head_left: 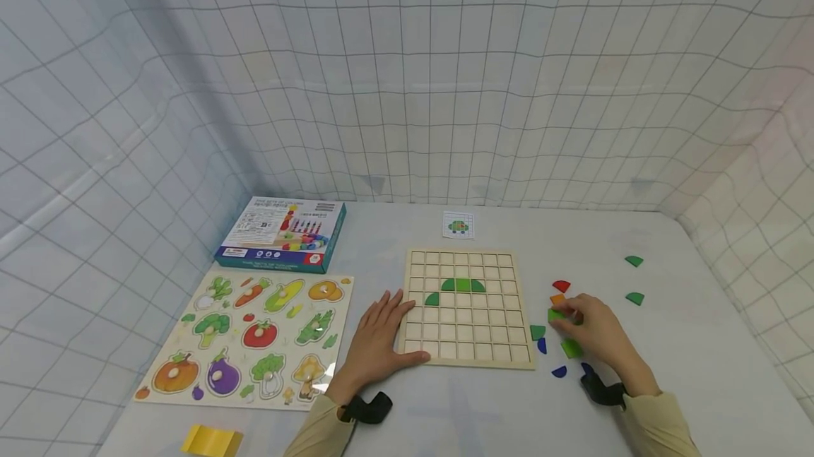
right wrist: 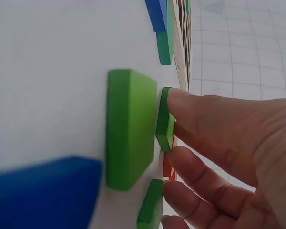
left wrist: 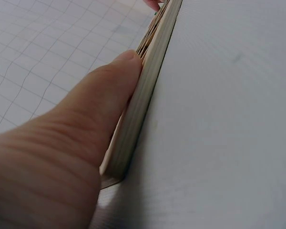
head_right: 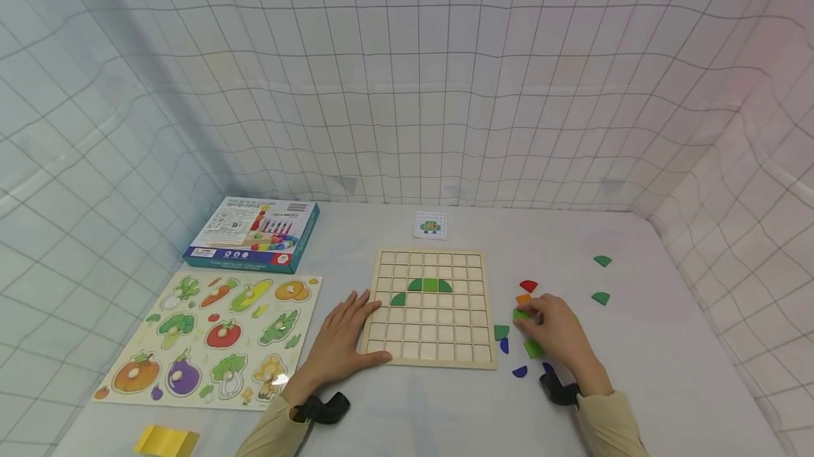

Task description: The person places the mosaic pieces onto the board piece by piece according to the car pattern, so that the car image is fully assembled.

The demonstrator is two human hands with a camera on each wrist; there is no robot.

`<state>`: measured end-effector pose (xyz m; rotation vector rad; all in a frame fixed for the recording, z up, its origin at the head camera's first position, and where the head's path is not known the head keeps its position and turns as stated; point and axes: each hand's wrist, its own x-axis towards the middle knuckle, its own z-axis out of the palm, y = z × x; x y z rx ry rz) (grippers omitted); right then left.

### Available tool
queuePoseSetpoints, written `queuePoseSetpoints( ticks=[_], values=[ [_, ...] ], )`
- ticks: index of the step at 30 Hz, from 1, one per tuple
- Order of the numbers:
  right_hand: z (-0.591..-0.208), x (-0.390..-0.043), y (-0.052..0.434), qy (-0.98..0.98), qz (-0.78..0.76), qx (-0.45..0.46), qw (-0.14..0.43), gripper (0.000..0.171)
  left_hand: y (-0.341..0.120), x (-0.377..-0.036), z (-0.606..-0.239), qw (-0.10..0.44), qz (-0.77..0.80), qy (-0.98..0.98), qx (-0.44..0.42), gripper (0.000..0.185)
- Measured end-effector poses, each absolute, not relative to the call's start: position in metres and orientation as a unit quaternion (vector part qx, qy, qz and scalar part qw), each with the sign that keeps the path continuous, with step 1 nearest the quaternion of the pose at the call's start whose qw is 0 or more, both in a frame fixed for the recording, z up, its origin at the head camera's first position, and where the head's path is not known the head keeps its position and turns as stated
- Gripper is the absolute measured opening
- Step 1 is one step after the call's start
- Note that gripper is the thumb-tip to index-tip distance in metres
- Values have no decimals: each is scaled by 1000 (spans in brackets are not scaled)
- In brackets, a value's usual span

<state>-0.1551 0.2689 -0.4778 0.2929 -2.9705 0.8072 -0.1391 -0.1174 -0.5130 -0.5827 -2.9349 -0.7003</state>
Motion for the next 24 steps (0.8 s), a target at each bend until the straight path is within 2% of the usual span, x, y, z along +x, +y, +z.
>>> queuePoseSetpoints(
  ticks=[24],
  values=[
    [-473, -156, 264, -960, 265, 87, -9, 22, -117, -139, -515, 41, -223, -955, -193, 92]
  ],
)
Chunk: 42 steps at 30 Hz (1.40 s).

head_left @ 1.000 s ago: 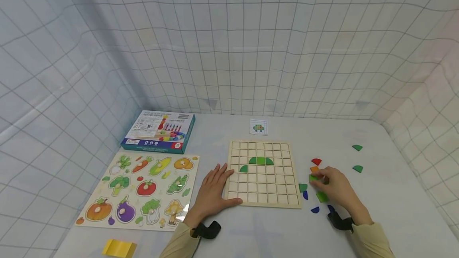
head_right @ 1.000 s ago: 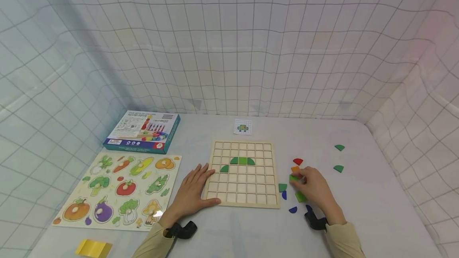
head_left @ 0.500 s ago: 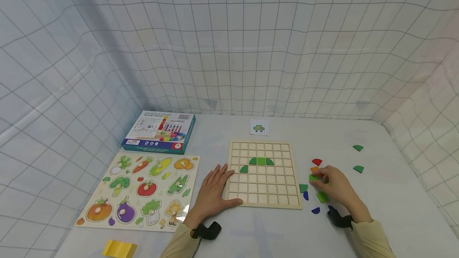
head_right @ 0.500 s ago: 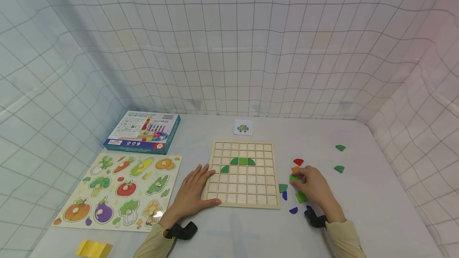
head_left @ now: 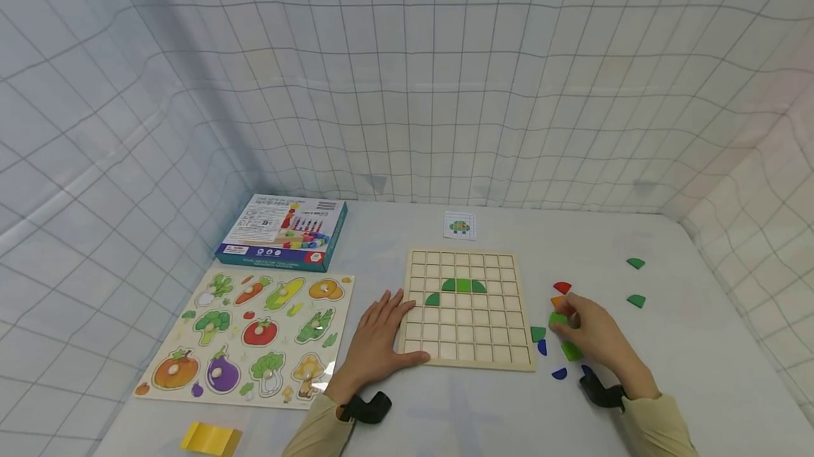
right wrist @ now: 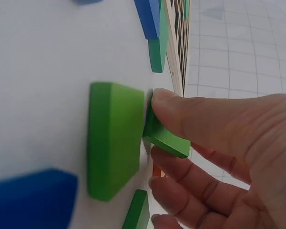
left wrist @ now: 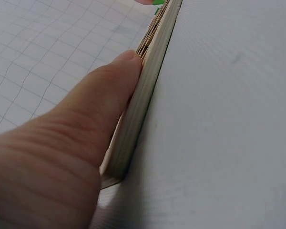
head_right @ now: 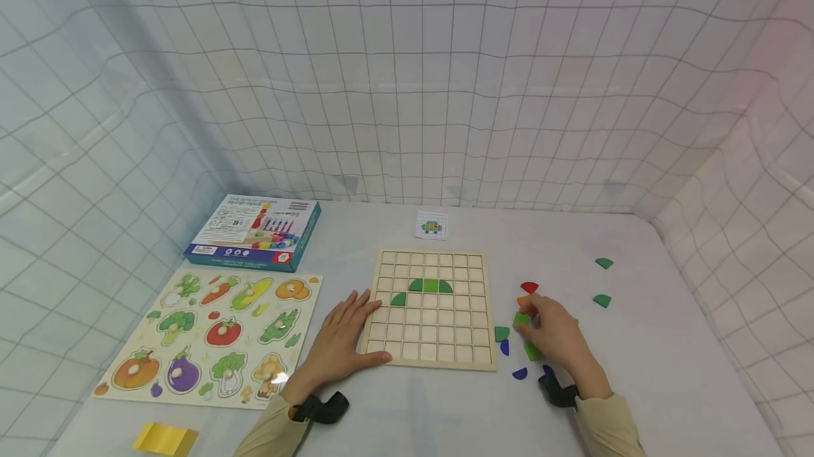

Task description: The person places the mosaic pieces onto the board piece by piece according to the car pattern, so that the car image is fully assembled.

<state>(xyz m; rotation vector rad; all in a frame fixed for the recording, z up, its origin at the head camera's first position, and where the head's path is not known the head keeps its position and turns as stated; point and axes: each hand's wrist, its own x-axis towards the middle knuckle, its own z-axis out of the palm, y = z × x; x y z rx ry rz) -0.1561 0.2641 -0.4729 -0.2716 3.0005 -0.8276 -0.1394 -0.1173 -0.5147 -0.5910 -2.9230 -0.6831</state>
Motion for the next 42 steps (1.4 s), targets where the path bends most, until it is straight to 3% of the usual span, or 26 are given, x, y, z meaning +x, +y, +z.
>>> queuePoseSetpoints(
  ticks=[17, 28, 42],
  values=[
    [-472, -151, 257, 961, -261, -95, -4, 18, -118, -141, -515, 32, -219, -957, -189, 92],
    [-465, -154, 244, 951, -263, -142, -78, 17, -117, -141, -515, 35, -221, -956, -189, 92],
    [-457, -173, 197, 927, -322, -181, -64, 16, -117, -139, -511, 28, -226, -955, -188, 91]
  ],
)
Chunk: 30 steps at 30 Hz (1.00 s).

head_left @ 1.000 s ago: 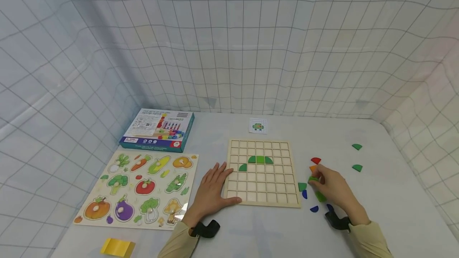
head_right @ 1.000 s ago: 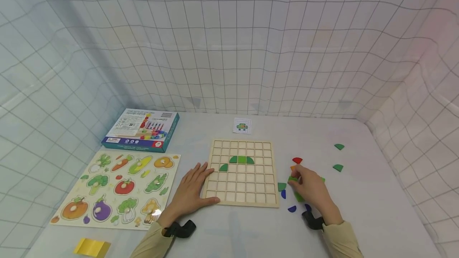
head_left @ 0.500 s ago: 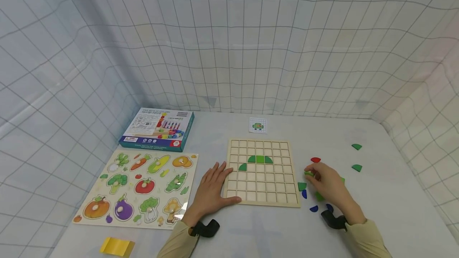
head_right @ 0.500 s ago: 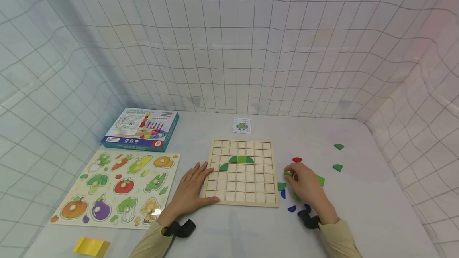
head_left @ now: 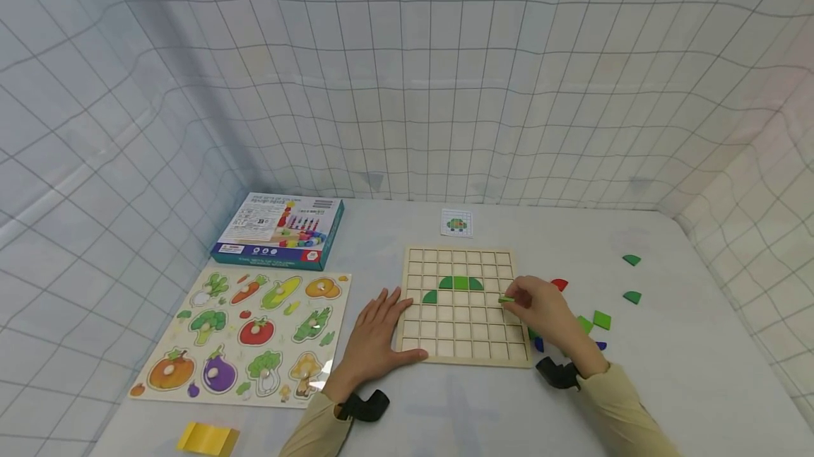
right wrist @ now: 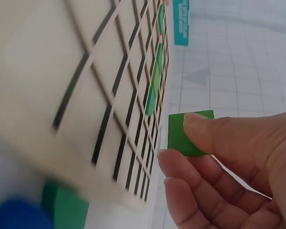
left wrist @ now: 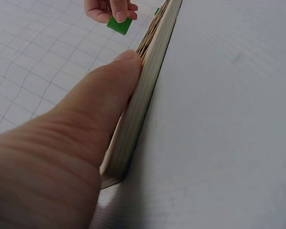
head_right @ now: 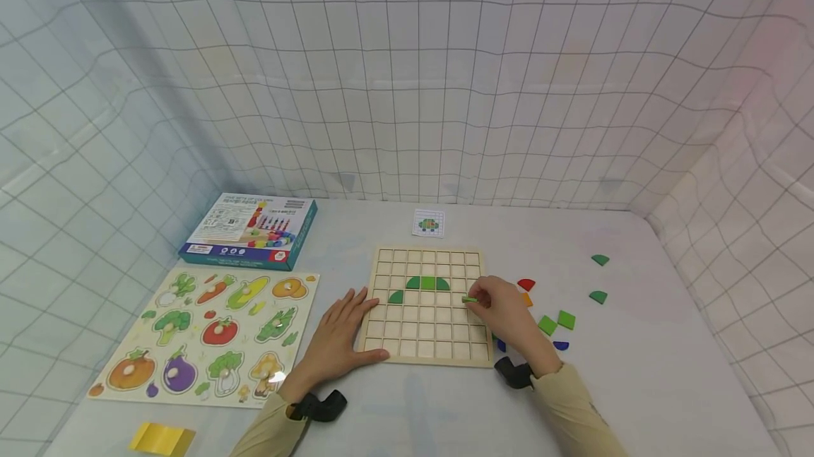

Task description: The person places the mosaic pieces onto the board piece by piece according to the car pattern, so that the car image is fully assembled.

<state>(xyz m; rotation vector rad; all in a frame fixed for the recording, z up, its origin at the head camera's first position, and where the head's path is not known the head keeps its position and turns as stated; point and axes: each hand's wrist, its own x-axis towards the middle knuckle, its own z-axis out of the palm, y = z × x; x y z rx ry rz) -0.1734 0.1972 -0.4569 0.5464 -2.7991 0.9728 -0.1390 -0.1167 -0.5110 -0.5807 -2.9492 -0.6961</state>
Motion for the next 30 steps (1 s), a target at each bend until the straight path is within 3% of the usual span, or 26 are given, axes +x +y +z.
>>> queuePoseSetpoints(
  ticks=[17, 30],
  values=[
    [-458, -192, 131, -921, 334, 199, 15, 7, -116, -139, -512, 27, -231, -954, -188, 92],
    [-461, -202, 111, -931, 309, 195, -12, 6, -117, -139, -512, 30, -230, -954, -189, 92]
  ],
)
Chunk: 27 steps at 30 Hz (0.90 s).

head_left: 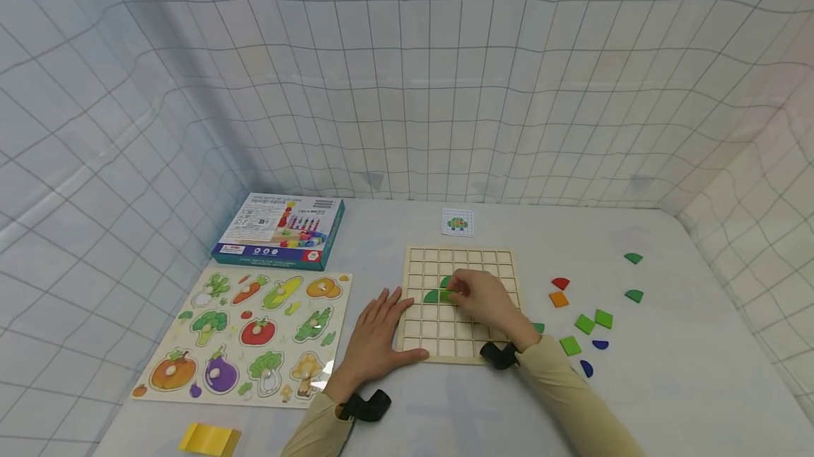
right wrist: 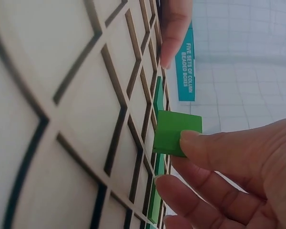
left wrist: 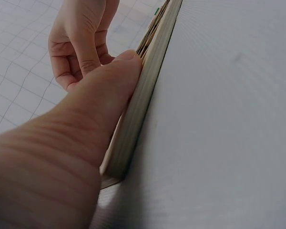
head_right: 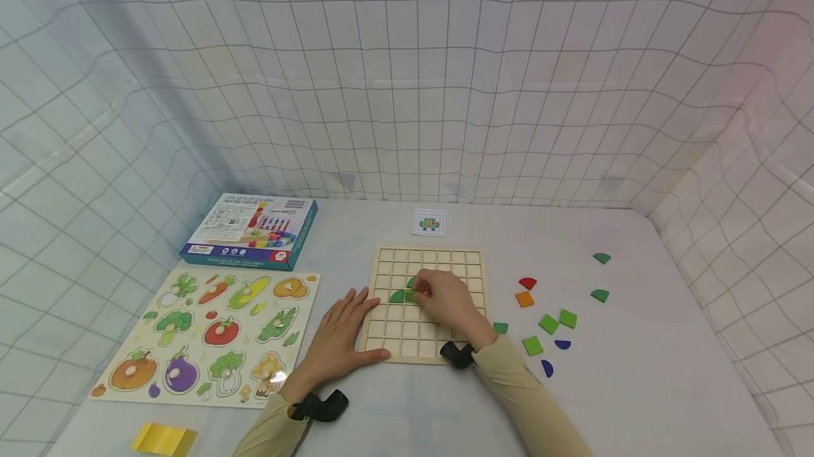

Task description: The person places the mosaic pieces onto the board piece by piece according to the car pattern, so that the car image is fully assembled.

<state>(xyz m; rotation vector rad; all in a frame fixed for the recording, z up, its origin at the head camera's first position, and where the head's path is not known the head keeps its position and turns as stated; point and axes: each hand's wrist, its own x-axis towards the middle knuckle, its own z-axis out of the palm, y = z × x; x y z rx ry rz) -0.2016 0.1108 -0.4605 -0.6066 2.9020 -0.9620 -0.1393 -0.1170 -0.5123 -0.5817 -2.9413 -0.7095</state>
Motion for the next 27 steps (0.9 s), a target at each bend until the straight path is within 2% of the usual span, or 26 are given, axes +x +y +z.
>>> queuePoseSetpoints(
  ticks=[19, 27],
  values=[
    [-461, -205, 110, 936, -304, -178, 31, 1, -116, -139, -511, 30, -229, -955, -187, 92],
    [-462, -208, 109, 938, -302, -169, 23, 7, -117, -139, -511, 30, -233, -954, -188, 92]
  ],
)
